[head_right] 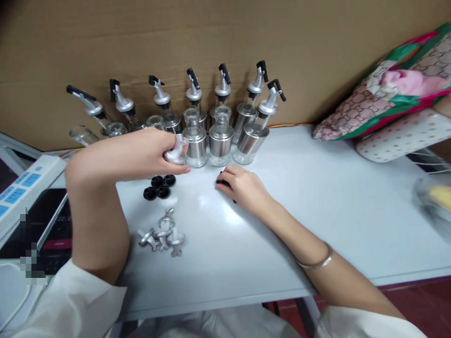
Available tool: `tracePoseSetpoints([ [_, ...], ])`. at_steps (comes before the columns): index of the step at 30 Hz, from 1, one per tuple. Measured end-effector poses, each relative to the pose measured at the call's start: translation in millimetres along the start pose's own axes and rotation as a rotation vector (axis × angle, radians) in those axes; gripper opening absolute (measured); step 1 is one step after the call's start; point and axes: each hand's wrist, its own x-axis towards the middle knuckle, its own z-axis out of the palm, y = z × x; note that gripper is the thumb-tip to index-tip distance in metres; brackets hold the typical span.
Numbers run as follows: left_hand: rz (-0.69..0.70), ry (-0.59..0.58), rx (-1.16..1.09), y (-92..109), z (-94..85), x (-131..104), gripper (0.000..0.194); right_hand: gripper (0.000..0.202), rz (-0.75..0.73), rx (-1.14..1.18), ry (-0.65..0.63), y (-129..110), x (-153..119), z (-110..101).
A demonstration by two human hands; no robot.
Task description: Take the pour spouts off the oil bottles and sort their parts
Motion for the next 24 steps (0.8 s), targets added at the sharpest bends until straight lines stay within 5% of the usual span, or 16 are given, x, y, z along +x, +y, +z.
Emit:
tracePoseSetpoints([
  [14, -0.013, -0.015, 0.009, -1.4, 0.0, -2.6, 0.026, 0.02, -0.013, 0.104, 0.029, 8.4, -3.0, 0.0],
  [24, -0.006, -0.018, -0.008, -3.1, -0.4, -3.2, 0.026, 0.01, 0.103, 0.168, -0.065, 23.5, -13.6, -26.4],
])
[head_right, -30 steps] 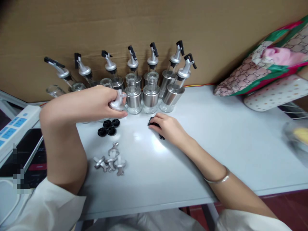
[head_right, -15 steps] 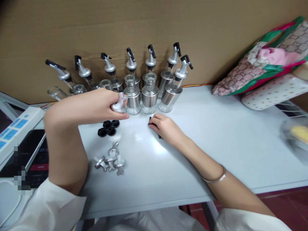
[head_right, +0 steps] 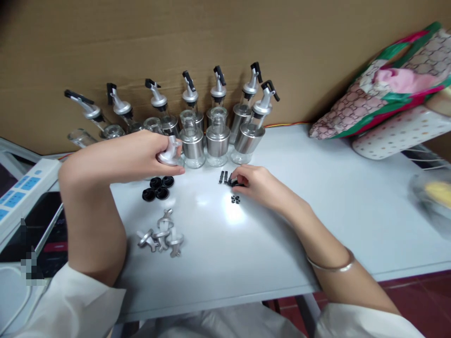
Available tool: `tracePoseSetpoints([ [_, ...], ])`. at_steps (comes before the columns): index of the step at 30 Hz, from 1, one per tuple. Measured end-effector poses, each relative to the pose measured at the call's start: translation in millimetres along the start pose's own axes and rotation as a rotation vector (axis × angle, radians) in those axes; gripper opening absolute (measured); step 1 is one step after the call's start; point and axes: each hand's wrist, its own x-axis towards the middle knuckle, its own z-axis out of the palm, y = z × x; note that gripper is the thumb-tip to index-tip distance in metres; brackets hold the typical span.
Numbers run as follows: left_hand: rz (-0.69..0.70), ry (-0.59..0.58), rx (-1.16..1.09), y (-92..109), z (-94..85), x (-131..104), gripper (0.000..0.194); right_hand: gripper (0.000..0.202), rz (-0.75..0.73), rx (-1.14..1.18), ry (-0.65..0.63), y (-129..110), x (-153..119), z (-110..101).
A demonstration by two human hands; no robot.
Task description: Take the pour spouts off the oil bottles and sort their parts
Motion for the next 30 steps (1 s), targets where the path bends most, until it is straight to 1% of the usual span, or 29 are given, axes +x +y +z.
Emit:
tracePoseSetpoints([
  [3, -0.013, -0.001, -0.003, -0.5, -0.6, -0.2, 0.026, 0.008, 0.067, 0.044, -0.052, 0.4, -0.2, -0.7],
  [5, -0.021, -0.004, -0.003, -0.6, -0.9, -0.2, 0.026, 0.008, 0.082, 0.052, -0.064, -1.1, 0.2, -0.4],
  [11, -0.004, -0.004, 0.0, -0.4, -1.2, 1.5, 0.023, 0.009, 0.023, 0.028, -0.045, -1.4, 0.6, 0.3],
  [14, 0.018, -0.024, 0.006, 1.0, 0.2, 3.8, 0.022, 0.01, -0.002, 0.038, -0.046, -0.3, 1.0, 2.3],
  [16, 0.05, -0.047, 0.014, 2.9, 3.0, 6.2, 0.018, 0.01, -0.023, 0.045, -0.046, -1.1, 1.5, 3.3],
  [18, 0.091, -0.072, 0.017, 5.6, 7.9, 9.9, 0.008, 0.011, -0.053, 0.047, -0.032, -4.0, 1.7, 2.9],
  [19, 0.114, -0.088, 0.016, 7.2, 11.1, 12.3, 0.007, 0.013, -0.071, 0.043, -0.01, -6.4, 1.7, 2.1],
  [22, 0.194, -0.159, 0.027, 12.9, 22.0, 21.6, 0.026, 0.02, -0.133, 0.021, 0.121, -16.4, 0.3, -1.2],
  [25, 0.245, -0.227, 0.045, 19.1, 30.9, 30.5, 0.035, 0.021, -0.25, 0.001, 0.263, -26.2, -1.4, -1.8],
  [28, 0.302, -0.257, 0.017, 23.3, 34.6, 35.1, 0.043, 0.019, -0.378, -0.028, 0.326, -31.8, -1.6, 2.3],
  [30, 0.337, -0.276, -0.003, 24.2, 35.1, 36.5, 0.042, 0.017, -0.424, -0.027, 0.344, -33.9, -1.3, 5.8],
])
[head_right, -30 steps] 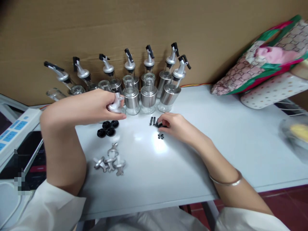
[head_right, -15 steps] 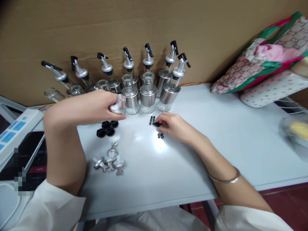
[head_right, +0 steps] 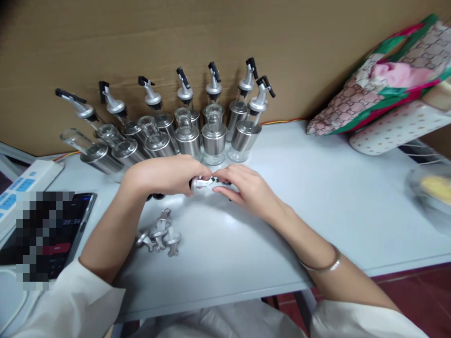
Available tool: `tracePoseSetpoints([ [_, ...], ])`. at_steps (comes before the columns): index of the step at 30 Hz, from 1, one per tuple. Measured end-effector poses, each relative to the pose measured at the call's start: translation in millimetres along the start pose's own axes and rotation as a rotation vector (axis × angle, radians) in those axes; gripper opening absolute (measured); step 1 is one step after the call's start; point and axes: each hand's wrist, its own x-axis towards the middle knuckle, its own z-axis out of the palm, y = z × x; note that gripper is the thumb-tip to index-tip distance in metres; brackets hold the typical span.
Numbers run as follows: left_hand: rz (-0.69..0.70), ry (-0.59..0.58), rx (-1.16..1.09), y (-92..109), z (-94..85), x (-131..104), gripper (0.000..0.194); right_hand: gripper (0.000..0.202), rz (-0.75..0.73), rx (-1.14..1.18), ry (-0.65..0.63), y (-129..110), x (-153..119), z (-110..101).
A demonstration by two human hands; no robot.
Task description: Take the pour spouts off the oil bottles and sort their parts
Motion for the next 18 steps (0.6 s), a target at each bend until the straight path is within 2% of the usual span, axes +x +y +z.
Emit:
tracePoseSetpoints([
  [3, 0.052, -0.036, -0.016, -2.3, -0.3, 2.2, 0.031, 0.012, -0.027, 0.029, 0.021, -3.2, -0.1, 2.5],
  [9, 0.2, -0.061, -0.054, -12.1, -3.0, 5.9, 0.028, 0.015, -0.039, 0.093, 0.021, -9.0, -1.0, 0.9],
  [14, 0.167, -0.054, -0.061, -12.3, -4.7, 2.2, 0.033, 0.01, -0.049, 0.039, 0.032, -8.8, -1.2, 3.4],
  [18, 0.171, -0.005, -0.074, -6.4, -4.0, 0.4, 0.026, 0.018, -0.022, -0.001, 0.003, -9.1, 0.5, 3.4],
])
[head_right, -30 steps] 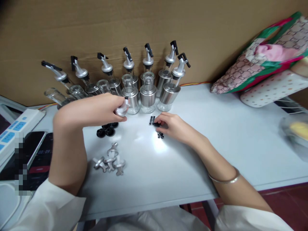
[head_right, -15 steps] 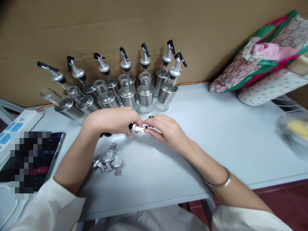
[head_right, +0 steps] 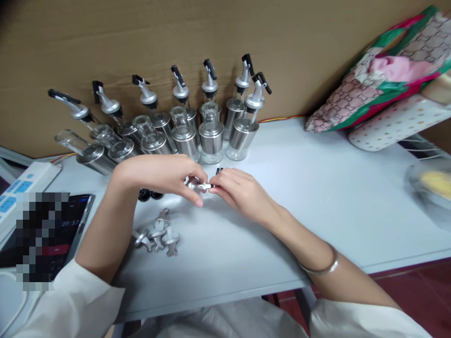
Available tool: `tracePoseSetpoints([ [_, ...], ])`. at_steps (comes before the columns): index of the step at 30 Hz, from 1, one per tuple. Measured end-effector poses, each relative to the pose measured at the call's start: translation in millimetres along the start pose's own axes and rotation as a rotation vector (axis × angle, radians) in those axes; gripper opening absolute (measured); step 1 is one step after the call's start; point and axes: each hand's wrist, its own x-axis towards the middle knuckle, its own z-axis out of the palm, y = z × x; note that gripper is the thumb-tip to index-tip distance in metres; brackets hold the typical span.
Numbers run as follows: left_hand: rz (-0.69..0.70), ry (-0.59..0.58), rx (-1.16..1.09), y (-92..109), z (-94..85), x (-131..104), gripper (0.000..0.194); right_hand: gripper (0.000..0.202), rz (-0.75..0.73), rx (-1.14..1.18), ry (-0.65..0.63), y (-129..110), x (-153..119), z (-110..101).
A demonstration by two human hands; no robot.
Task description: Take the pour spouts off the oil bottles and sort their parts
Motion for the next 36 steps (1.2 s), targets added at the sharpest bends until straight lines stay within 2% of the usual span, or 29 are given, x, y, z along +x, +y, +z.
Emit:
tracePoseSetpoints([
  [4, -0.01, 0.011, -0.023, 4.2, -0.8, 0.0, 0.016, 0.026, -0.015, -0.025, -0.047, -0.9, 0.8, 0.1],
  [9, -0.092, 0.043, -0.03, 5.1, -1.7, -1.6, 0.026, 0.027, -0.025, -0.029, -0.082, -0.1, -1.3, 1.7],
  [13, -0.03, 0.024, -0.021, 7.6, -0.1, -0.1, 0.018, 0.025, -0.028, -0.021, -0.103, 0.9, -2.8, 3.8],
  [18, 0.018, 0.023, -0.025, 9.6, 1.6, 1.7, 0.015, 0.033, -0.015, -0.005, -0.121, -4.1, -0.5, 3.6],
  [21, -0.034, 0.052, 0.001, 7.6, 0.4, -2.7, 0.012, 0.037, 0.048, 0.027, -0.126, -7.4, 2.0, -3.2],
  [24, -0.199, 0.086, 0.039, 3.2, -4.7, -12.9, 0.014, 0.038, 0.182, 0.05, -0.119, -5.1, 3.1, -13.7],
  [26, -0.268, 0.108, 0.027, -0.1, -9.5, -20.7, 0.016, 0.03, 0.308, 0.1, -0.09, -0.5, 2.9, -20.2],
  [28, -0.278, 0.125, 0.005, -3.0, -13.7, -27.2, 0.017, 0.015, 0.424, 0.194, -0.072, 4.7, 2.5, -25.2],
  [30, -0.259, 0.138, -0.01, -5.3, -16.1, -31.4, 0.017, 0.012, 0.484, 0.295, -0.137, 9.0, 2.5, -28.5],
  [34, -0.247, 0.154, -0.015, -8.4, -16.8, -35.7, 0.019, 0.03, 0.506, 0.372, -0.467, 14.2, 4.0, -30.4],
  [36, -0.267, 0.166, -0.018, -9.6, -16.9, -37.5, 0.02, 0.036, 0.486, 0.359, -0.513, 16.6, 4.6, -30.6],
])
